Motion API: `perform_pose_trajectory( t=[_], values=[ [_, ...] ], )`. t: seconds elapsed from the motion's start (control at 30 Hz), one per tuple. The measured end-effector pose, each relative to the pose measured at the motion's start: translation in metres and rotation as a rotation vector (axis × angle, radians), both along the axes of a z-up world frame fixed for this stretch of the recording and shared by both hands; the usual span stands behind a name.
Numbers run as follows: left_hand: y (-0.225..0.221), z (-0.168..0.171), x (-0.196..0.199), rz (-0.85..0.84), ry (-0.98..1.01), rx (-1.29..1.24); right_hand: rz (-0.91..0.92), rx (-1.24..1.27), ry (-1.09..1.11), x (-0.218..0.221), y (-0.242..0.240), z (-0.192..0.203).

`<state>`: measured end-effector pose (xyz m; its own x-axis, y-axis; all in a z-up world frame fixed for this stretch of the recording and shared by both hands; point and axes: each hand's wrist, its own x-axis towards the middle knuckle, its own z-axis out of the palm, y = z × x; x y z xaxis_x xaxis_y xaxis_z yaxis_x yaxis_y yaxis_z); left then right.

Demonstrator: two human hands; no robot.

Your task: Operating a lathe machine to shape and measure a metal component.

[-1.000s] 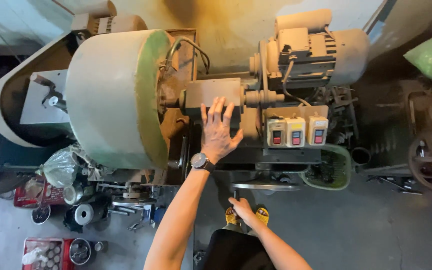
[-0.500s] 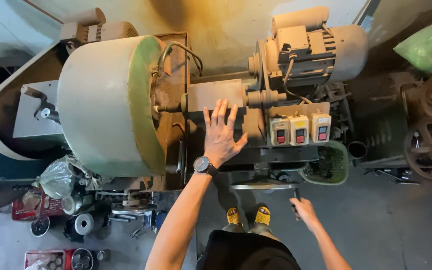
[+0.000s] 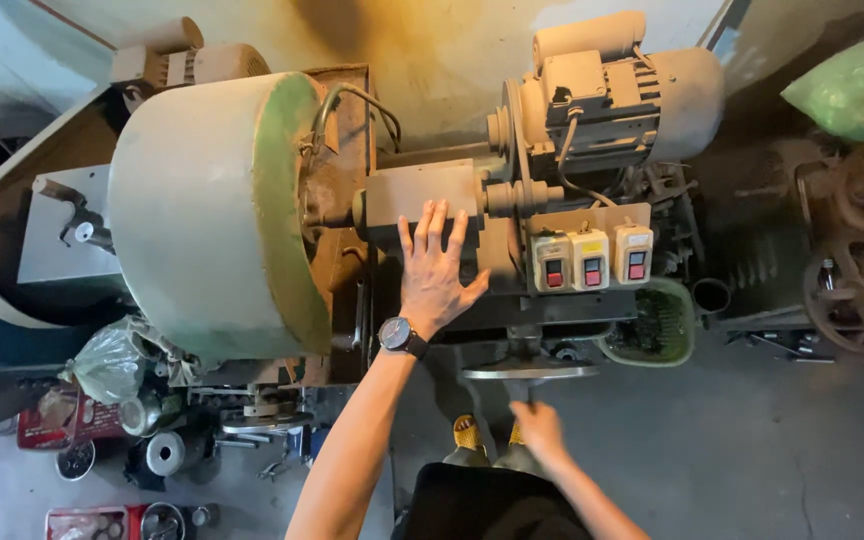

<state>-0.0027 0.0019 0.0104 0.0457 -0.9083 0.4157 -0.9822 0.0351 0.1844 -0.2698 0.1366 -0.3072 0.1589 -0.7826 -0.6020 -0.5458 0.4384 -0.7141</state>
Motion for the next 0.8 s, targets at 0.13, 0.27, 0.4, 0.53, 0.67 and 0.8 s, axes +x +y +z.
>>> perform_pose_trajectory(
  t=[0.13,0.27,0.4,0.53,0.67,0.8],
  values=[
    [0.002,-0.003,0.005,0.009,0.012,-0.040,-0.024,0.131,-0.206,0.077,0.028,-0.039],
    [0.006,-0.003,0.009,-0.001,0.037,-0.062,0.078,0.325,-0.195,0.102,0.033,-0.070],
    [0.006,-0.005,0.012,-0.024,0.032,-0.051,0.114,0.413,-0.327,0.080,0.031,-0.055],
    [0.003,-0.004,0.004,-0.030,0.044,-0.062,0.086,0.530,-0.208,-0.008,-0.015,0.018],
    [-0.001,0.001,-0.005,-0.013,0.032,-0.033,0.011,0.418,-0.306,-0.097,-0.056,0.022],
    [-0.003,0.002,-0.011,-0.009,0.026,-0.012,-0.083,0.249,-0.259,-0.148,-0.073,-0.055]
  ],
)
